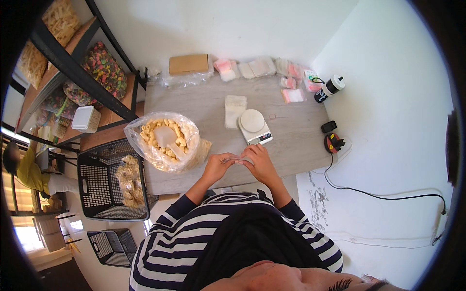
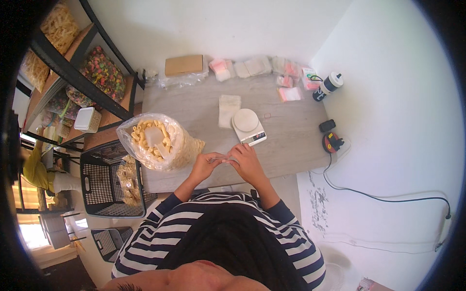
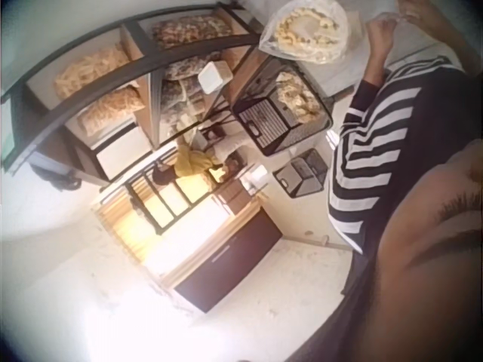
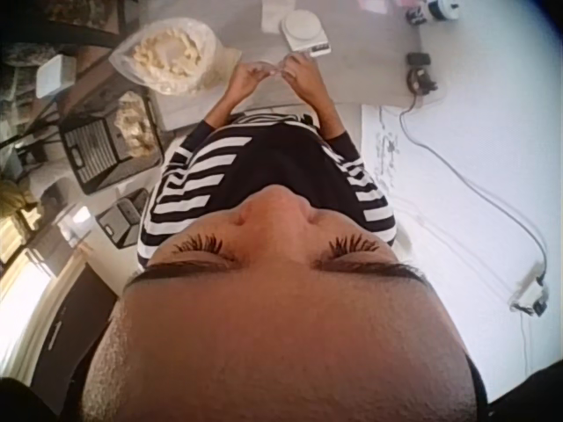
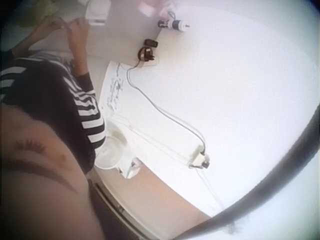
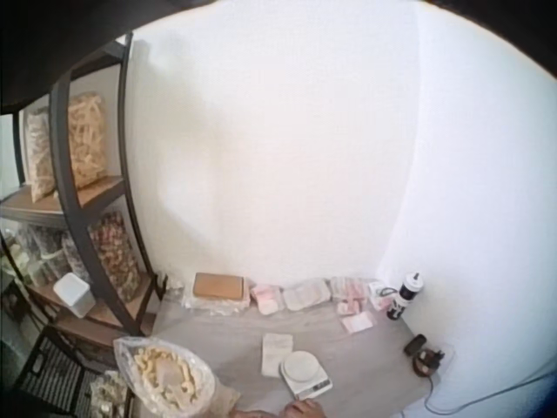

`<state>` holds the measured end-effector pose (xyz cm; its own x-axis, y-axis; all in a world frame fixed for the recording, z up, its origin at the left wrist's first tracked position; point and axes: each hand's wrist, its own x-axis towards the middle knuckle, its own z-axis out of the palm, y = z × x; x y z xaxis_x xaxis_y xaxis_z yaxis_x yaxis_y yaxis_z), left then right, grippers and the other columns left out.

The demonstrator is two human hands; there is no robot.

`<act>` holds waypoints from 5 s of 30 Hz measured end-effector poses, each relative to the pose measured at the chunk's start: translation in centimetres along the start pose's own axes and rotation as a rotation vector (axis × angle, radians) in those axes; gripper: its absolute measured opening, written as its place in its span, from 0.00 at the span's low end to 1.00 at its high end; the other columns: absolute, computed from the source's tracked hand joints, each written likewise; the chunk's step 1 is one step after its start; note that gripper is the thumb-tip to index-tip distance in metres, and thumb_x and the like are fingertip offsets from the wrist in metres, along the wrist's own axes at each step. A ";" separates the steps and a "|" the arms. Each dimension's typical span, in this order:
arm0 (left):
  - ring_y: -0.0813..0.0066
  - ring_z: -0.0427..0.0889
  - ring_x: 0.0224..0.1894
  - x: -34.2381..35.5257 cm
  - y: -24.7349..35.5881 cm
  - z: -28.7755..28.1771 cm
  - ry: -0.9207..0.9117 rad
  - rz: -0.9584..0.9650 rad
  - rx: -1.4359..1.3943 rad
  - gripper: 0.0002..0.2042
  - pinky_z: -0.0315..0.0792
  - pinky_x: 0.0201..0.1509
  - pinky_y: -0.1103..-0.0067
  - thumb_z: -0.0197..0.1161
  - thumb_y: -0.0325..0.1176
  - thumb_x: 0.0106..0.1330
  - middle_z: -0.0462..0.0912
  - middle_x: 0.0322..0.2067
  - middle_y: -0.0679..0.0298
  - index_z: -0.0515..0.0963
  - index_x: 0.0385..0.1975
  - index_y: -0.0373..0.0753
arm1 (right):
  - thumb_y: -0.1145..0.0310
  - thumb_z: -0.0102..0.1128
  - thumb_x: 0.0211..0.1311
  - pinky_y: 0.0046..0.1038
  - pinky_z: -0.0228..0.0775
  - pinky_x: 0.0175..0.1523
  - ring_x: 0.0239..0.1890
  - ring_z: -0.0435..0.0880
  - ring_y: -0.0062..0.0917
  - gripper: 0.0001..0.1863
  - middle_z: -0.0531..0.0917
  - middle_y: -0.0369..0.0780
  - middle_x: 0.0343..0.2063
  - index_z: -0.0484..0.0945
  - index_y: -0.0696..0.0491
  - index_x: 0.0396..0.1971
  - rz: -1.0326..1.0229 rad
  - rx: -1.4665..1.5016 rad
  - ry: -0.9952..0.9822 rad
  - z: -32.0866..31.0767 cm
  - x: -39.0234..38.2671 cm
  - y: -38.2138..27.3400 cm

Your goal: The person scoops ring-shaped snacks from a large bag into small clear plastic bags using a scoop, weighs each bag on a digital scale, and sets the filled bags aside. The process repeats for multiple bags.

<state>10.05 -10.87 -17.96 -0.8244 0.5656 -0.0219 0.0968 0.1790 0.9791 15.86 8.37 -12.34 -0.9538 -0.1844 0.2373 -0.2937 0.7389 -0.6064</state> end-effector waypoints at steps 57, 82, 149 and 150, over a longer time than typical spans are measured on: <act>0.68 0.66 0.67 -0.9 3.1 -2.7 -0.645 0.039 -0.255 0.48 0.57 0.72 0.71 0.83 0.38 0.45 0.70 0.63 0.59 0.62 0.67 0.37 | 0.72 0.55 0.67 0.45 0.54 0.72 0.53 0.80 0.37 0.04 0.83 0.43 0.42 0.73 0.53 0.39 -0.315 -0.001 -0.391 -5.1 0.4 -4.6; 0.65 0.73 0.57 -15.3 7.0 -10.8 0.568 0.291 0.187 0.35 0.70 0.60 0.70 0.85 0.36 0.42 0.72 0.58 0.56 0.73 0.52 0.40 | 0.62 0.68 0.58 0.36 0.60 0.53 0.49 0.72 0.32 0.16 0.79 0.35 0.44 0.84 0.49 0.46 -0.506 -0.040 0.058 0.7 10.3 -12.8; 0.52 0.66 0.70 -7.6 1.1 -20.2 0.469 0.284 0.215 0.41 0.61 0.72 0.65 0.79 0.26 0.44 0.66 0.68 0.48 0.64 0.61 0.39 | 0.67 0.52 0.75 0.21 0.71 0.42 0.34 0.78 0.18 0.13 0.85 0.38 0.36 0.82 0.59 0.45 0.034 0.210 0.408 7.0 12.8 -10.6; 0.52 0.66 0.70 -7.6 1.1 -20.3 0.469 0.292 0.228 0.41 0.61 0.72 0.65 0.79 0.26 0.44 0.66 0.68 0.48 0.64 0.61 0.39 | 0.68 0.52 0.75 0.22 0.72 0.43 0.35 0.80 0.20 0.12 0.86 0.39 0.36 0.82 0.59 0.45 0.098 0.294 0.445 7.0 13.0 -10.8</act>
<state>5.12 -31.33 -12.59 -0.8987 0.2112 0.3843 0.4312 0.2667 0.8619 6.20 -6.50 -8.01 -0.8775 0.2155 0.4285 -0.2708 0.5147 -0.8134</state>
